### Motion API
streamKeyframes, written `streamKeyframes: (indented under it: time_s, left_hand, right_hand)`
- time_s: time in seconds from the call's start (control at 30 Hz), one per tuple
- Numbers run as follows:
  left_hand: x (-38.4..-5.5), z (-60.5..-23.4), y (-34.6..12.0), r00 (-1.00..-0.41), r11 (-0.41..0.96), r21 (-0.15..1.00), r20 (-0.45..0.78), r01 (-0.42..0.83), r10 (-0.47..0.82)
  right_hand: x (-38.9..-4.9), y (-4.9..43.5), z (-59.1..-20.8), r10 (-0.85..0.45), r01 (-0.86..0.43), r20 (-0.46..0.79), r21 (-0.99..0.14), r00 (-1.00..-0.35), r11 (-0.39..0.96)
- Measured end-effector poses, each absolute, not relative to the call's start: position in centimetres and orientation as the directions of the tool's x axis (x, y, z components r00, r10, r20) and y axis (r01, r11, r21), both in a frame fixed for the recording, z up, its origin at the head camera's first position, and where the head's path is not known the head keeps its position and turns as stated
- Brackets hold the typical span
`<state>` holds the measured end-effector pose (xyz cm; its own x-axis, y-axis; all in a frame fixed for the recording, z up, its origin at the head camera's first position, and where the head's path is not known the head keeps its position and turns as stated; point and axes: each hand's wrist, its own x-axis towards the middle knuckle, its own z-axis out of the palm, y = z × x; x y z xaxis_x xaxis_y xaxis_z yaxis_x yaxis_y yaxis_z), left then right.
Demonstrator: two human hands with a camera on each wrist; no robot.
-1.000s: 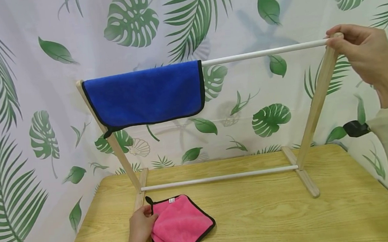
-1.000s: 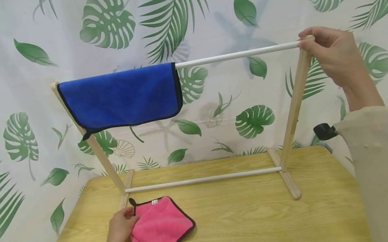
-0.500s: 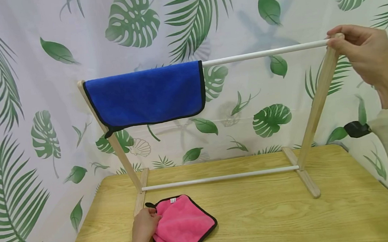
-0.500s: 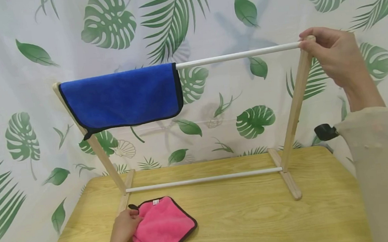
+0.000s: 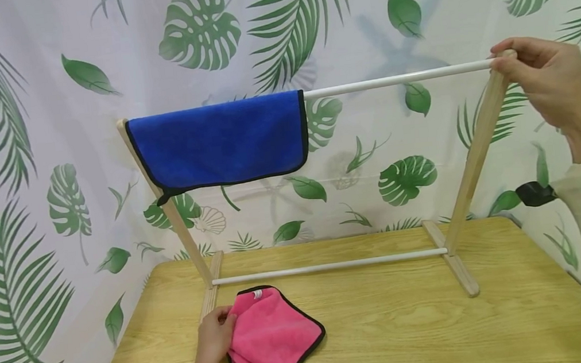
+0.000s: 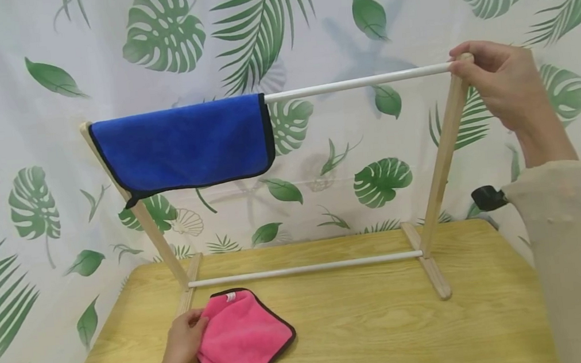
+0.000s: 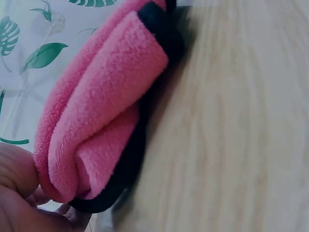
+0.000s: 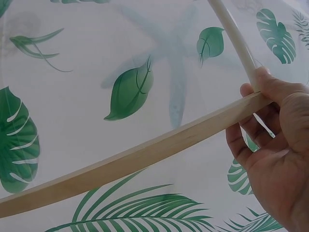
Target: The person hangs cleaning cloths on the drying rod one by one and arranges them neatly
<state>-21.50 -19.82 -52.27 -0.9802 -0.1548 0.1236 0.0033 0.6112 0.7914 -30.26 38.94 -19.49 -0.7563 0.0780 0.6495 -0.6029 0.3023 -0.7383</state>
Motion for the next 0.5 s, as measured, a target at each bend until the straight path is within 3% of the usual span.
streamKeyframes:
  time_s: [0.5]
  left_hand:
    - [-21.6,-49.6,-18.4,-0.966,0.473,0.875,0.203,0.105,-0.161]
  right_hand:
    - [-30.2,38.7,-19.5,0.09,-0.584,0.637,-0.746,-0.765,0.32]
